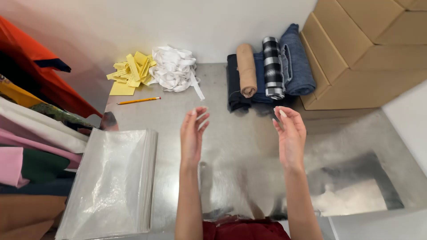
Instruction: The person removes a brown t-shirt from a hanger, folds it on a metal table, and places it on a stack. They repeat this process with a second brown t-shirt. Finally, they remove a pair of blue jeans from a hanger, fold them, and add them to the stack of folded clothes.
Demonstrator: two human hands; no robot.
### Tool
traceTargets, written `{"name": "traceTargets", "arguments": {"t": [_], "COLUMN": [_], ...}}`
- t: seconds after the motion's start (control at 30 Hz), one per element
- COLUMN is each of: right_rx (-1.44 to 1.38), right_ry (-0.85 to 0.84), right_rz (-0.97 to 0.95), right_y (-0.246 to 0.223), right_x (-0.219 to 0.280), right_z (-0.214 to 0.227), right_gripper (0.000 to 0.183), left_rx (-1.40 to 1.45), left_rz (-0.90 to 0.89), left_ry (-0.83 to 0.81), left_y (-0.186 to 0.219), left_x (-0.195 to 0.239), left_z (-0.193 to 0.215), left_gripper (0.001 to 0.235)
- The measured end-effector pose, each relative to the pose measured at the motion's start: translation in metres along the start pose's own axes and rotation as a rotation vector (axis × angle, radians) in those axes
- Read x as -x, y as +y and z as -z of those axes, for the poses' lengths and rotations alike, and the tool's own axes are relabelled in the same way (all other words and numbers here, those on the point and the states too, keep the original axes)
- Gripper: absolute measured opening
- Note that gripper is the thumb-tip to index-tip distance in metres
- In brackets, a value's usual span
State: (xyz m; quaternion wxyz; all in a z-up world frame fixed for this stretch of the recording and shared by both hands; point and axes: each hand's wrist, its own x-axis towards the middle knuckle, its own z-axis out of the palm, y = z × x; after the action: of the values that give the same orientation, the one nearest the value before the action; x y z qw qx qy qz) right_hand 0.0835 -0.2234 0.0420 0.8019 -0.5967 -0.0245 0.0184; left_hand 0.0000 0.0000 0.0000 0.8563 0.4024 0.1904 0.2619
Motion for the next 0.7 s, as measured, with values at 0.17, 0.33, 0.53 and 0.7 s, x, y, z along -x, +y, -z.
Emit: {"name": "traceTargets", "arguments": {"t": [0.17,0.33,0.53,0.7], "right_rx": [-0.058,-0.078,0.046,0.262], "right_ry": [0.056,0.064,-0.079,-0.093], "right_rz": [0.062,0.086,0.169,0.349], "right_y": [-0.022,-0.03,-0.029,-0.05], "right_x": [0.046,0.079,0.116,0.164], "right_z": [0.026,0.046,0.088,0.12], "right_gripper": [0.015,0.016,0.032,0.048], "left_rx": [-0.022,-0.033,-0.01,-0.056], "left_rz": [-0.052,-0.043,-0.109,-0.13], "left_ry": [0.013,-0.013,0.015,0.182], "left_y": [0.026,0.033,0.037,0.041], "left_x": [0.046,0.088,0.148,0.242], "left_z": [-0.012,-0.022,-0.013,0.015], "left_gripper": [0.025,0.026,0.024,0.023]}}
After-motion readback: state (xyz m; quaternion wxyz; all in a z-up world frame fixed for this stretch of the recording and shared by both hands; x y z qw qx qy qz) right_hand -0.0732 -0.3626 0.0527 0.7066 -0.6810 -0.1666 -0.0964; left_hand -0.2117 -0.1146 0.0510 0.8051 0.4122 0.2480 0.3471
